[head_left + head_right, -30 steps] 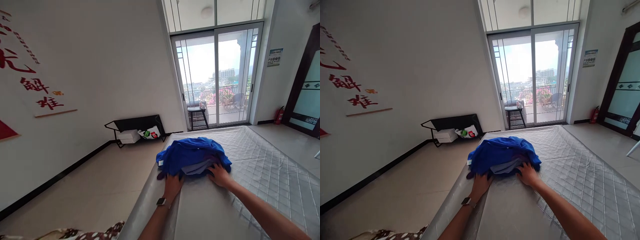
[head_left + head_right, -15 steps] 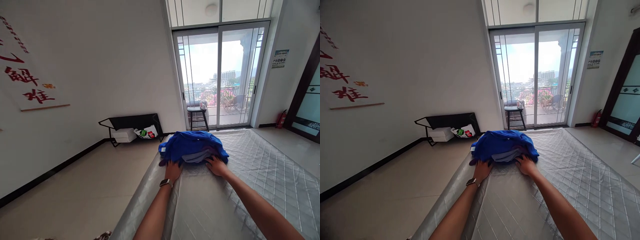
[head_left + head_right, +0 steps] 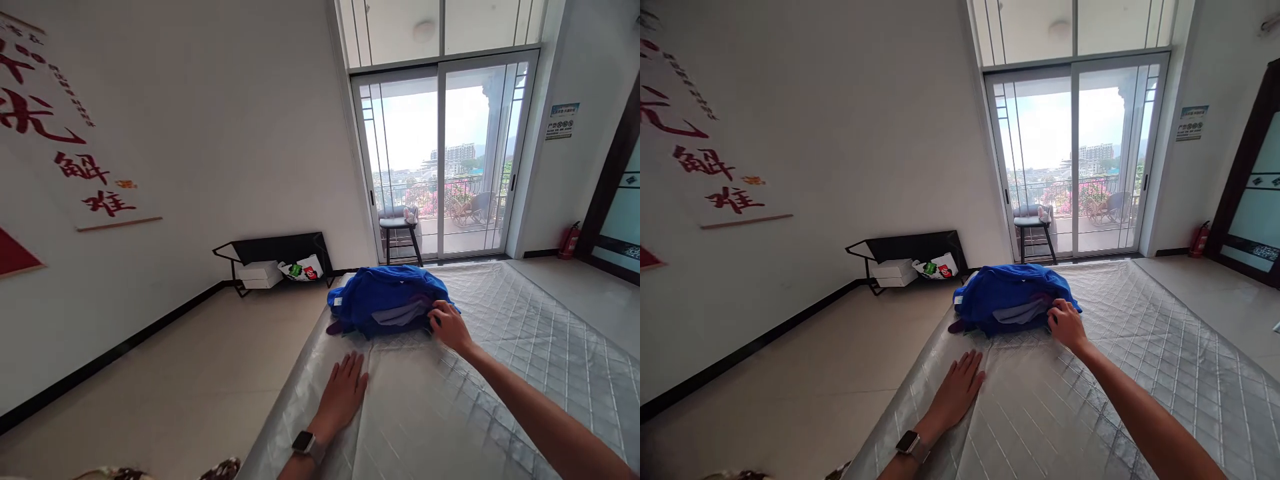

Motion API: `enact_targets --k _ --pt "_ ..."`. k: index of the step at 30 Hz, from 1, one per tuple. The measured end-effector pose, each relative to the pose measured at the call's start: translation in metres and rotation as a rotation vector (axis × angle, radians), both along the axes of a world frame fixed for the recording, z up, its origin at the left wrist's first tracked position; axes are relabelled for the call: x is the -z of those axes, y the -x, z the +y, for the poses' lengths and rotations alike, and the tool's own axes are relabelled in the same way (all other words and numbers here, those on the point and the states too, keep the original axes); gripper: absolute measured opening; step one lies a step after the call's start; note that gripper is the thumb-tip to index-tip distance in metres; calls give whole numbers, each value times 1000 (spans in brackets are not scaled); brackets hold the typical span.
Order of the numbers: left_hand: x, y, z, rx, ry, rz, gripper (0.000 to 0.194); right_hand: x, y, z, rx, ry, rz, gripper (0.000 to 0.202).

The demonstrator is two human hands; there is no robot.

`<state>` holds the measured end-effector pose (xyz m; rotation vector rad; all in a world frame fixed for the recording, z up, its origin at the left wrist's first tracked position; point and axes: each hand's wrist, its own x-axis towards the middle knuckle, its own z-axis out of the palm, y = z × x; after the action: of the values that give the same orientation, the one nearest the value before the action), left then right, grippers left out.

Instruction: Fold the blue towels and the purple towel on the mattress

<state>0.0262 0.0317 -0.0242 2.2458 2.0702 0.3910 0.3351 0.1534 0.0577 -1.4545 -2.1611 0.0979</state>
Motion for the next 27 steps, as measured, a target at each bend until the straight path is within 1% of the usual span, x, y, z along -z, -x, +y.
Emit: enact_targets --k 2,4,7,10,13,15,18,21,24,27 --pt "0 -1 -18 2 0 -27 59 -19 4 7 27 -85 34 35" --pt "-6 -5 -25 -17 -5 -38 58 -42 13 18 32 -94 10 37" --pt "-16 -11 -24 -39 -27 -62 57 -73 26 32 31 -3 -72 43" --pt "-22 -14 -22 -41 -51 -84 55 -93 34 39 34 55 -102 46" --pt "-25 -15 -22 -38 -38 -77 54 -113 36 38 53 13 -74 48" --pt "-26 -14 -22 -32 -30 -67 54 -132 36 32 63 -85 24 50" --pt "-27 -14 -20 -28 -20 -51 55 -172 34 13 29 -361 283 49" --pt "-26 -14 -18 -18 -33 -38 54 -215 28 -20 -98 -612 436 47" --pt "-26 -14 -18 -22 -71 -65 52 -250 15 -59 -199 -726 478 46" --pt "-27 -16 -18 -59 -166 -164 45 -270 -1 -95 -209 -757 512 47"
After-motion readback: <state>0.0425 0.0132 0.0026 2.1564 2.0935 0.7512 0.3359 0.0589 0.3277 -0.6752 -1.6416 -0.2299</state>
